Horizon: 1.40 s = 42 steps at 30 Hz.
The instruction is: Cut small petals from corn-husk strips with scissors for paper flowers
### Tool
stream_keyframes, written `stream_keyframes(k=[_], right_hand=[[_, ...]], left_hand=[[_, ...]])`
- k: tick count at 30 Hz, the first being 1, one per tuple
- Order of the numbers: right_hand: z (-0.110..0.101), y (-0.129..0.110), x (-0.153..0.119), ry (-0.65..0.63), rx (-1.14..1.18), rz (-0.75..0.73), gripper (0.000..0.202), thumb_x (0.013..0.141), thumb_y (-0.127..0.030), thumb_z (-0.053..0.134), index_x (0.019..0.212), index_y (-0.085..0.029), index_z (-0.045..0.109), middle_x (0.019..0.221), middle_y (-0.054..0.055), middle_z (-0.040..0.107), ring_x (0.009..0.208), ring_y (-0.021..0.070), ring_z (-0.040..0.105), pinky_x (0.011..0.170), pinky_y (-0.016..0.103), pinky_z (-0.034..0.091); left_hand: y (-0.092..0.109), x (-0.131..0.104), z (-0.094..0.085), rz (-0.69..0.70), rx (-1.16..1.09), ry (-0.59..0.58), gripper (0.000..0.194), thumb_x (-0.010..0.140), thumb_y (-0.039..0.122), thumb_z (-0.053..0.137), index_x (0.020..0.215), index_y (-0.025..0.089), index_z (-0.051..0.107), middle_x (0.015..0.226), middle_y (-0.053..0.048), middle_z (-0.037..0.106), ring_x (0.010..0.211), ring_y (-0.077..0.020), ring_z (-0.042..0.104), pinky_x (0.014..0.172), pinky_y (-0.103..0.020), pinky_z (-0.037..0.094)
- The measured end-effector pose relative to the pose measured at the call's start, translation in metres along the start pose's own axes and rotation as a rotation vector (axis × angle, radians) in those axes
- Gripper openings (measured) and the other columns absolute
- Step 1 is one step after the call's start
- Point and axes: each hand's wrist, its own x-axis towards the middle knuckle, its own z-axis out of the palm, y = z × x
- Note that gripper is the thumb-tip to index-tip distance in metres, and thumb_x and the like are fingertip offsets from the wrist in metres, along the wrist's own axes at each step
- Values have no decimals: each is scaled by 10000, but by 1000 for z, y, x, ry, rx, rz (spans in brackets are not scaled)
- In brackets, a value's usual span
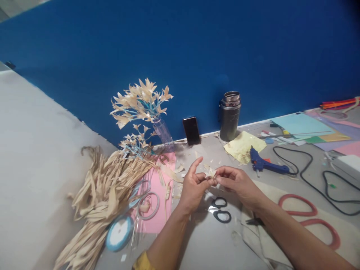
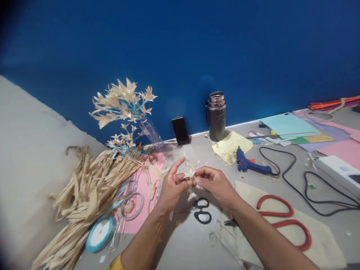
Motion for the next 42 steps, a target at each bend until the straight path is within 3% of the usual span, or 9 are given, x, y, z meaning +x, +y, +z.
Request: stream_keyframes(k=[12,18,24,31,35,38,40,42], right_hand=[[0,-1,-1,-208,134,120,311,705,-383,822,809,-189,603,688,6,663,546,96,454,498,237,199],[-1,3,0,-121,112,61,290,720,-388,809,815,-190,619,653,-13,619,589,120,495,515,237,242],[-2,2,-2,-137,56,58,305,724,-398,803,887,-181,663,738,-7,617,591,101,441,524,231,280],[1,2,-3,-143,130,60,335,664,-402,863,791,-167,661,694,-26,562,557,76,362,512,214,264],[2,2,-4,-84,269,61,312,680,-381,868,846,-188,688,754,-9,587,603,85,417,528,202,301],[2,0,-4,-77,323,40,298,658,-352,888,814,-195,689,766,-13,588,576,67,401,511,194,290],[2,-2,-5,-107,318,39,291,661,-358,886,769,-184,679,732,-17,578,522,47,340,481,195,249],[2,-2,-5,-137,310,43,292,667,-366,881,760,-179,675,711,-14,575,504,42,314,469,198,227]], left_hand=[[6,-3,1,-23,74,-16,914,674,204,800,1462,125,344,567,2,681,507,-144,612,584,-236,437],[1,-3,4,-43,-76,-97,868,618,224,857,1372,133,435,691,-29,710,614,-156,642,655,-261,471],[2,-4,5,-8,-79,-36,852,629,221,849,1368,143,433,614,16,662,571,-148,616,635,-262,457],[0,-5,8,22,-101,-31,657,636,213,845,1223,175,552,659,11,671,599,-130,612,631,-239,448],[-4,-3,6,38,-108,-45,594,607,192,851,1152,189,616,696,-3,685,650,-144,629,668,-259,468],[-8,-4,4,102,34,62,206,748,327,753,818,142,696,510,2,593,496,-108,526,573,-242,414],[-10,-6,4,172,98,140,288,837,393,652,708,139,692,475,-3,556,481,-101,492,566,-243,397],[-12,-7,7,229,71,163,216,819,366,680,806,154,723,592,-18,615,579,-119,545,624,-249,423]])
